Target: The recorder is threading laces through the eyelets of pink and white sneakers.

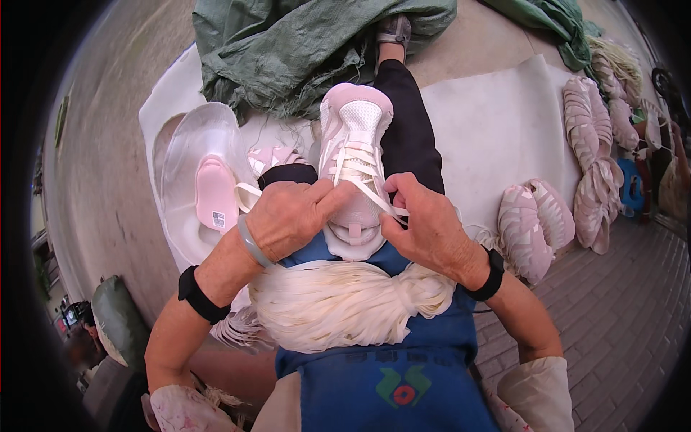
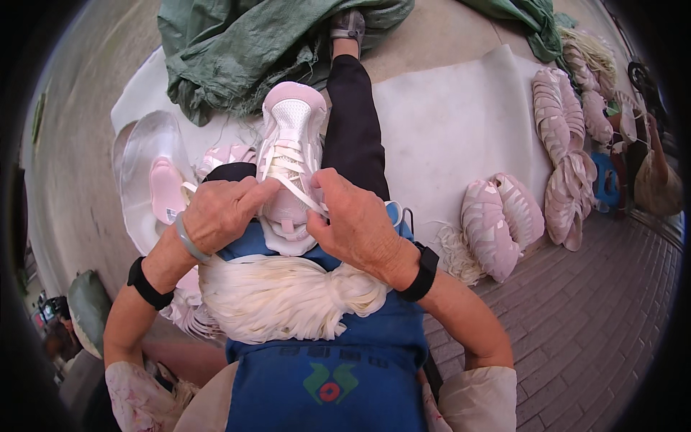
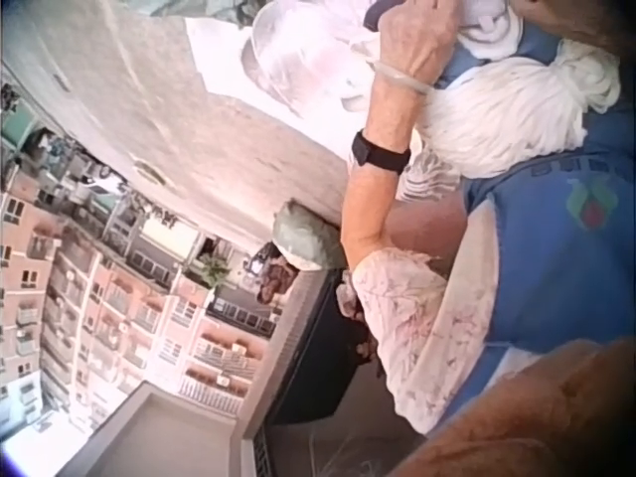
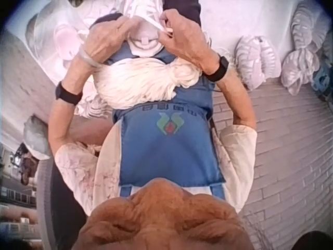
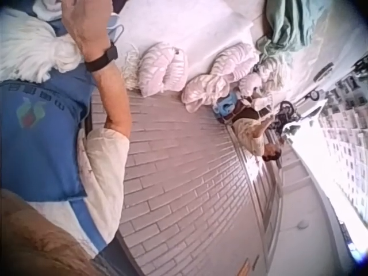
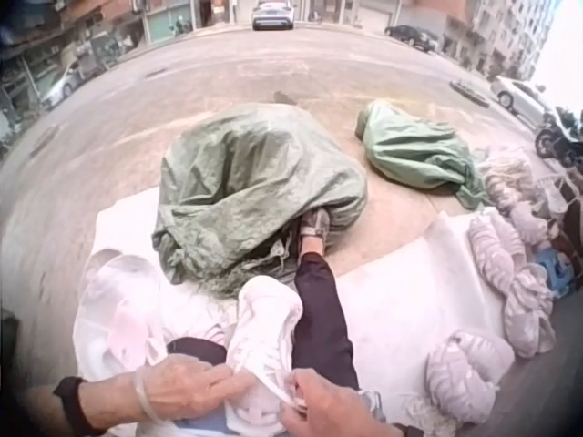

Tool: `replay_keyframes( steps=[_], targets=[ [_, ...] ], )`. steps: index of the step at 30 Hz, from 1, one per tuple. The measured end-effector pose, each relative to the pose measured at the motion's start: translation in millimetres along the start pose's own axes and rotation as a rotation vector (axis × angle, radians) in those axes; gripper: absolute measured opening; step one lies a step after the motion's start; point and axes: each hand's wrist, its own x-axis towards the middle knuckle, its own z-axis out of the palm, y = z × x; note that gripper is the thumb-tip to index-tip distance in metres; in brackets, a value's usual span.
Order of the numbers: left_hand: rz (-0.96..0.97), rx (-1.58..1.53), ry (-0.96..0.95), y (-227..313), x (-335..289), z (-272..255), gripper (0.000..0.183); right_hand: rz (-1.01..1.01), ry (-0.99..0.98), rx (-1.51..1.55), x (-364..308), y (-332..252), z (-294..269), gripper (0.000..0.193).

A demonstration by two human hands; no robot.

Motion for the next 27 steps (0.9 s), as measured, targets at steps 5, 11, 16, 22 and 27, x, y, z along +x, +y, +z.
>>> replay_keyframes(
  steps=[5, 11, 16, 22, 27],
  targets=[
    [-0.098, -0.005, -0.011, 5, 2, -7, 0.034, -0.203, 0.032, -0.298, -2, -18, 0, 0.031],
    [-0.366, -0.23, 0.016, 28, -9, -21, 0.017, -0.344, 0.199, -0.431, 14, -16, 5, 0.013],
    [-0.568, -0.462, 0.056, 40, -21, -25, 0.01, -0.302, 0.098, -0.692, 26, -34, 7, 0.013],
    [-0.588, -0.468, 0.173, 38, -33, -22, 0.01, -0.235, -0.011, -1.016, 31, -55, 16, 0.008],
    [-0.618, -0.53, 0.235, 38, -42, -25, 0.007, -0.247, -0.091, -0.627, 44, -34, -5, 0.008]
  ],
)
